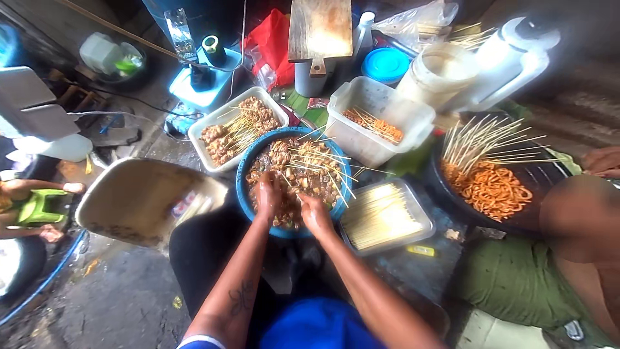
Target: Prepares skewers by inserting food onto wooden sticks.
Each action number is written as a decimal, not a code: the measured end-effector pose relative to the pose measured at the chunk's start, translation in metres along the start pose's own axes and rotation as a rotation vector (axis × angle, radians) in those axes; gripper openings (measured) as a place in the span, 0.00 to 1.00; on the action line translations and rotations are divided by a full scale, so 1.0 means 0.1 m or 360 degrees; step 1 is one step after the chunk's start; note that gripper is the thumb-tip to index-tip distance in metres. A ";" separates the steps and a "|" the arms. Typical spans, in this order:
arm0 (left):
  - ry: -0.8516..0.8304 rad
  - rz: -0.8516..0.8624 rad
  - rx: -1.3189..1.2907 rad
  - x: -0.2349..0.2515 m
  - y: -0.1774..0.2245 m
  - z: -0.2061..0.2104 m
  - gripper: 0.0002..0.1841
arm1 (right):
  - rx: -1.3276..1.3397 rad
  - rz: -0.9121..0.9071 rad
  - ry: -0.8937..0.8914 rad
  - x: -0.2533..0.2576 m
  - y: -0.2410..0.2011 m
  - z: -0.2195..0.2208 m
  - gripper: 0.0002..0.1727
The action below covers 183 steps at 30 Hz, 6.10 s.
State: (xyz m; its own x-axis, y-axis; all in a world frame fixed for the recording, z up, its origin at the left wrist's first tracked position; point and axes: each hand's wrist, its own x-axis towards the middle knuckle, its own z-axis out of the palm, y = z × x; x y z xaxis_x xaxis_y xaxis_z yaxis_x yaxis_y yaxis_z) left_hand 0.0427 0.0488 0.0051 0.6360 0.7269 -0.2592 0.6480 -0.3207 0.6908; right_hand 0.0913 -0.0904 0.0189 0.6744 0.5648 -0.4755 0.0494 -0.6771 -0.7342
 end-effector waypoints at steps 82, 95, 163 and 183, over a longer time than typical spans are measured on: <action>0.0206 -0.0086 -0.0660 -0.05 -0.35 0.02 0.13 | 0.0266 -0.0014 -0.0089 -0.20 -0.05 0.17 0.21; -0.0125 0.0204 -0.0224 -0.01 -0.13 -0.03 0.14 | 0.0539 0.0115 0.0046 0.21 -0.03 0.28 0.20; -0.0963 0.0024 -0.0139 -0.12 -0.05 -0.01 0.17 | 0.1144 0.0183 0.0187 0.12 -0.22 -0.33 0.19; -0.0337 -0.0150 -0.0217 0.28 -0.31 -0.09 0.12 | 0.0312 0.0134 -0.0042 -0.03 0.17 -0.11 0.21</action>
State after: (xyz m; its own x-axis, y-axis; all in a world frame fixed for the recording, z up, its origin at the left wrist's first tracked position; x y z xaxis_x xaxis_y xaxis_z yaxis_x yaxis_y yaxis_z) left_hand 0.0366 0.0849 -0.0178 0.6584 0.6018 -0.4521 0.6551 -0.1624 0.7379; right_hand 0.0981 -0.1088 0.0137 0.6506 0.5238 -0.5498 -0.1521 -0.6194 -0.7702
